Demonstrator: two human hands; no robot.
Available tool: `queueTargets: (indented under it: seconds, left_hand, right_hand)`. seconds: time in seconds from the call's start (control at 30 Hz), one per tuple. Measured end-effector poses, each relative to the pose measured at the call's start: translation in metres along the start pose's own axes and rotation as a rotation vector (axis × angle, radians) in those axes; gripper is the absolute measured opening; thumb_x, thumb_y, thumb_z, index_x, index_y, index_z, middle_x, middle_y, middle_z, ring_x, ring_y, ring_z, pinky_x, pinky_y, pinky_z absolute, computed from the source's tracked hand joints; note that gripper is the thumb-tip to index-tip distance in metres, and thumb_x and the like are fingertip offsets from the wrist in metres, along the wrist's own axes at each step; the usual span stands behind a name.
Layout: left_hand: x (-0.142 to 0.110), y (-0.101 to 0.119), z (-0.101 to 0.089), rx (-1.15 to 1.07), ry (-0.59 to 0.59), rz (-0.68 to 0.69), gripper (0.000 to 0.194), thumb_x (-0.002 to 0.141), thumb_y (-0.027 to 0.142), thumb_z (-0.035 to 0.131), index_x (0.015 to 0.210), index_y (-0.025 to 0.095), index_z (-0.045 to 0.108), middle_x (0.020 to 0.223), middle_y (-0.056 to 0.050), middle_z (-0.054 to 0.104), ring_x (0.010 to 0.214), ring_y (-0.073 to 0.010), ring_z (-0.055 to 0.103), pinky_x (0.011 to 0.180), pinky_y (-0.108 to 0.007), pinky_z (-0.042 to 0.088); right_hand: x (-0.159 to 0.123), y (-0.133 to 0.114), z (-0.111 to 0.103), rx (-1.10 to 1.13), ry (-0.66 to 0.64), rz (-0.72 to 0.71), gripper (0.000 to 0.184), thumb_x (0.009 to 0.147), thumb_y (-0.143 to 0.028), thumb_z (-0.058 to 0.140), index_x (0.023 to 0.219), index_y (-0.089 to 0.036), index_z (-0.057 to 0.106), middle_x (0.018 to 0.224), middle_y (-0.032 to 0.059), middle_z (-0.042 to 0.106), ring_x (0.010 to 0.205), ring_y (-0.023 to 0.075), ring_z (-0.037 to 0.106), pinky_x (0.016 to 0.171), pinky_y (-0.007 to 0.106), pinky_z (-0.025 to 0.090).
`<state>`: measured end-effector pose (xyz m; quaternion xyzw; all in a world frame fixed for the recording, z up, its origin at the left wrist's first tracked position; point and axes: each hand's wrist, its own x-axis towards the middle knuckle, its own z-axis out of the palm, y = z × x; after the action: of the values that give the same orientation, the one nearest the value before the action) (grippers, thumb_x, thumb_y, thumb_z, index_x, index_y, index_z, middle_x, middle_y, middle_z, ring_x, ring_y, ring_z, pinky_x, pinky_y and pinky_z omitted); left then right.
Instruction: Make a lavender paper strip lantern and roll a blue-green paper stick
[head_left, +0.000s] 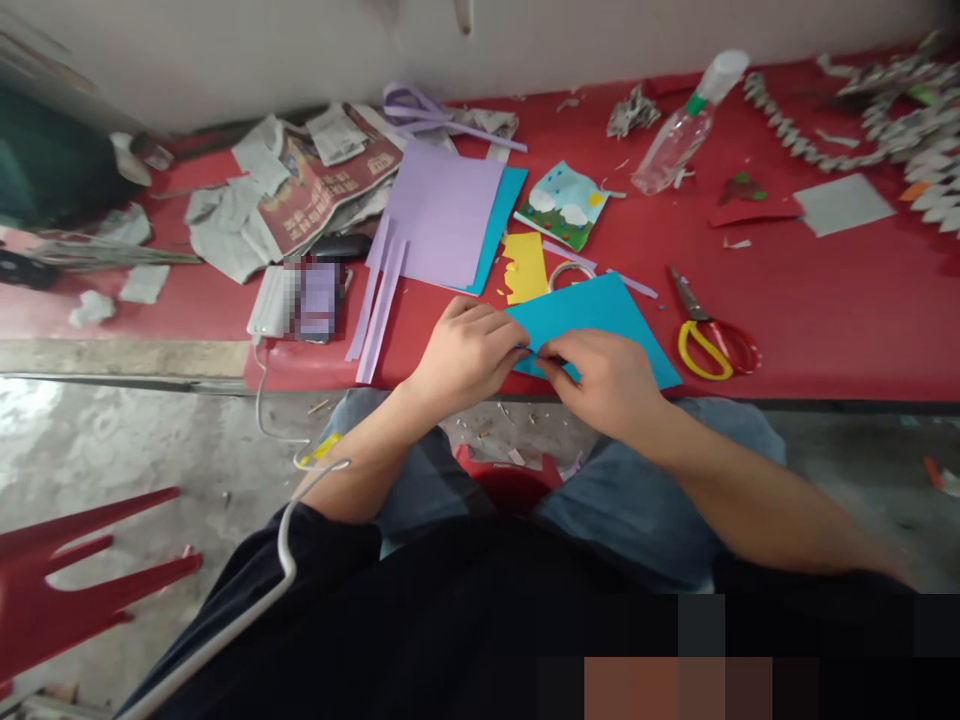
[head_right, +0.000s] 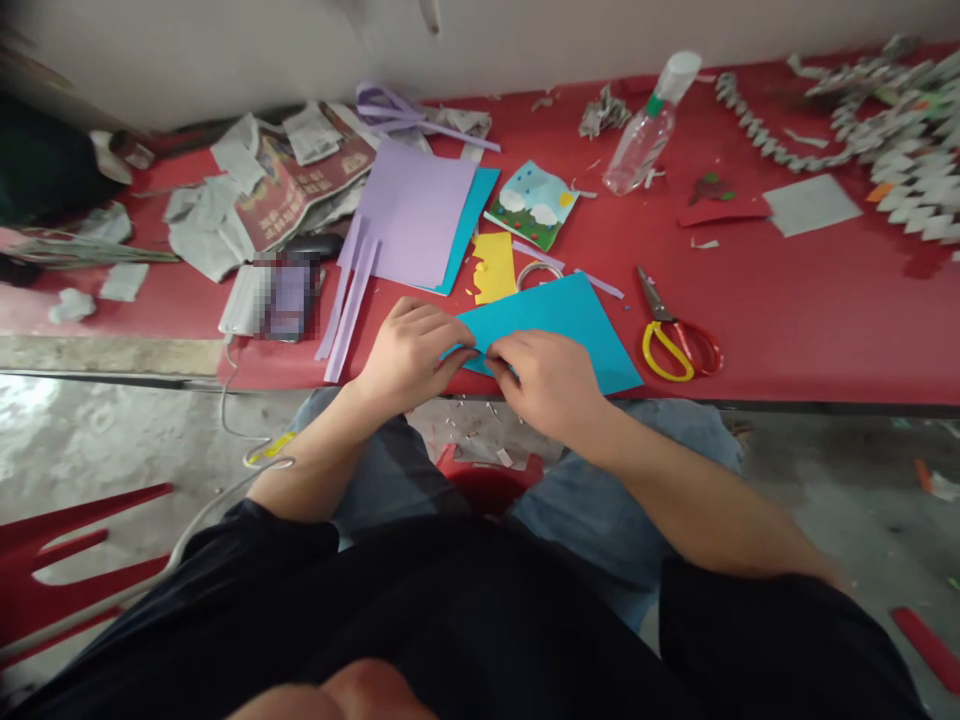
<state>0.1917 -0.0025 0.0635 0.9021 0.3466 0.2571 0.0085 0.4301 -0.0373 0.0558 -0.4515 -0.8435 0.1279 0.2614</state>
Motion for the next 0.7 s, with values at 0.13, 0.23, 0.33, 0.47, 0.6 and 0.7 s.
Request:
queueTargets:
  seconds: [0.13, 0.23, 0.33, 0.47, 0.6, 0.7]
  left_hand:
    - [0.001, 0.001, 0.001, 0.043, -0.008, 0.018, 0.012, 0.108, 0.028, 0.066, 0.099, 0.022, 0.070, 0.092, 0.000, 0.079, 0.086, -0.0220, 0.073, 0.085, -0.042, 0.047]
    - [0.001, 0.003, 0.003, 0.044, -0.011, 0.007, 0.015, 0.110, 0.026, 0.061, 0.099, 0.022, 0.069, 0.090, -0.001, 0.078, 0.085, -0.0229, 0.072, 0.084, -0.043, 0.047]
    - [0.001, 0.004, 0.006, 0.041, -0.016, -0.029, 0.018, 0.111, 0.025, 0.056, 0.098, 0.022, 0.069, 0.086, -0.003, 0.077, 0.084, -0.0238, 0.072, 0.084, -0.043, 0.048]
    - [0.001, 0.005, 0.007, 0.023, -0.003, -0.051, 0.021, 0.111, 0.023, 0.053, 0.097, 0.023, 0.068, 0.085, -0.003, 0.076, 0.084, -0.0239, 0.071, 0.085, -0.043, 0.047]
    - [0.001, 0.005, 0.009, 0.042, -0.013, -0.054, 0.022, 0.110, 0.022, 0.052, 0.094, 0.022, 0.067, 0.084, -0.003, 0.076, 0.082, -0.0237, 0.070, 0.083, -0.043, 0.047]
    - [0.001, 0.006, 0.011, 0.067, -0.007, -0.039, 0.024, 0.111, 0.022, 0.051, 0.093, 0.022, 0.066, 0.083, -0.003, 0.075, 0.081, -0.0236, 0.069, 0.083, -0.043, 0.047]
  right_hand:
    - [0.000, 0.000, 0.001, -0.006, 0.024, 0.004, 0.010, 0.106, -0.020, 0.068, 0.102, -0.020, 0.077, 0.100, 0.0062, 0.083, 0.092, 0.0264, 0.077, 0.076, 0.039, 0.050]
    - [0.000, -0.001, 0.000, -0.014, 0.038, 0.007, 0.009, 0.104, -0.019, 0.069, 0.102, -0.020, 0.077, 0.100, 0.0069, 0.083, 0.091, 0.0268, 0.077, 0.075, 0.039, 0.050]
    - [0.000, -0.002, 0.000, -0.012, 0.049, 0.013, 0.009, 0.104, -0.020, 0.068, 0.101, -0.021, 0.077, 0.100, 0.0073, 0.083, 0.091, 0.0269, 0.076, 0.075, 0.039, 0.050]
    - [0.000, -0.002, 0.000, 0.010, 0.070, 0.023, 0.012, 0.106, -0.020, 0.066, 0.101, -0.021, 0.077, 0.099, 0.0070, 0.083, 0.091, 0.0260, 0.075, 0.076, 0.039, 0.049]
    - [0.000, -0.001, 0.000, 0.017, 0.054, 0.041, 0.011, 0.105, -0.020, 0.066, 0.100, -0.021, 0.077, 0.098, 0.0070, 0.082, 0.090, 0.0259, 0.074, 0.075, 0.039, 0.047]
    - [0.000, -0.001, -0.001, 0.027, 0.056, 0.035, 0.012, 0.105, -0.020, 0.066, 0.099, -0.021, 0.076, 0.096, 0.0065, 0.081, 0.088, 0.0250, 0.073, 0.074, 0.039, 0.046]
